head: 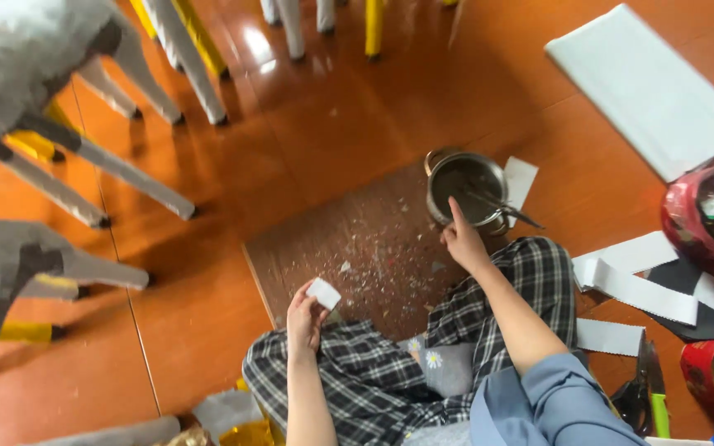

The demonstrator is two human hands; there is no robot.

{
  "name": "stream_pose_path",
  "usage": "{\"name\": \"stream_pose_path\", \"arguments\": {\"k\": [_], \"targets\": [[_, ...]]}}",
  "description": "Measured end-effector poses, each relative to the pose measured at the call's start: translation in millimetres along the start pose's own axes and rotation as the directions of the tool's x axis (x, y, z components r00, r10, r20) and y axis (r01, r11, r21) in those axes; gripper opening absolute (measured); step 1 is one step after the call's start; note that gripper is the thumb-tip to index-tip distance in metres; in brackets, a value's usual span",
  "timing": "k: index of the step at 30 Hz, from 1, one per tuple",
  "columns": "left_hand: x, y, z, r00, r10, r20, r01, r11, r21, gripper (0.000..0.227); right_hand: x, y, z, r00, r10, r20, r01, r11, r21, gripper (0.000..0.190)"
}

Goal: Applying paper strips and glue to animal-shaped frames to create paper-mache figures.

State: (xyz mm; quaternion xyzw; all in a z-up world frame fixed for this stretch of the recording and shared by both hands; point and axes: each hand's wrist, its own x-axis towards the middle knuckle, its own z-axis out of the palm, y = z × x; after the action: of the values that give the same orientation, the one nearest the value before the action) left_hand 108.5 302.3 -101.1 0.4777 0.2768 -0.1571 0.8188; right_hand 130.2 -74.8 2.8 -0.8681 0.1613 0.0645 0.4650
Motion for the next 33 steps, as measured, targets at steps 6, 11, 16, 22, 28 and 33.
{"name": "stream_pose_path", "arguments": {"k": [6, 11, 16, 22, 28, 33], "targets": [[-51.9, 40.6, 44.6, 0.992, -0.037, -0.118, 0.040, 0.999, 0.029, 0.045, -27.0, -17.0, 3.0, 0.978, 0.196, 0.072, -0.083, 0.682, -0.727, 0.086], [-44.4, 31.4, 31.0, 0.998, 0.006, -0.056, -0.009, 0.998, -0.059, 0.042, -37.1, -15.5, 9.3, 0.991, 0.121, 0.055, -0.034, 0.630, -0.775, 0.088], [-74.6, 42.8, 61.3, 0.999, -0.045, 0.014, 0.046, 0.997, -0.061, 0.047, -68.0, -33.0, 26.2, 0.969, 0.113, 0.221, 0.023, 0.846, -0.533, 0.034], [-95.7, 25.5, 93.5, 0.948, -0.156, 0.279, 0.215, 0.957, -0.195, 0.056, -108.2, -61.7, 66.2, 0.491, -0.864, 0.112, 0.848, 0.445, -0.289, 0.069], [-109.1, 24.6, 106.0, 0.921, -0.224, 0.319, 0.301, 0.929, -0.215, 0.046, -101.5, -78.6, 55.9, 0.451, -0.890, 0.064, 0.889, 0.442, -0.122, 0.018], [-97.2, 31.2, 102.6, 0.881, -0.273, 0.386, 0.357, 0.920, -0.165, 0.071, -64.0, -64.8, 69.1, 0.764, -0.640, 0.086, 0.588, 0.744, 0.317, 0.014]]}}
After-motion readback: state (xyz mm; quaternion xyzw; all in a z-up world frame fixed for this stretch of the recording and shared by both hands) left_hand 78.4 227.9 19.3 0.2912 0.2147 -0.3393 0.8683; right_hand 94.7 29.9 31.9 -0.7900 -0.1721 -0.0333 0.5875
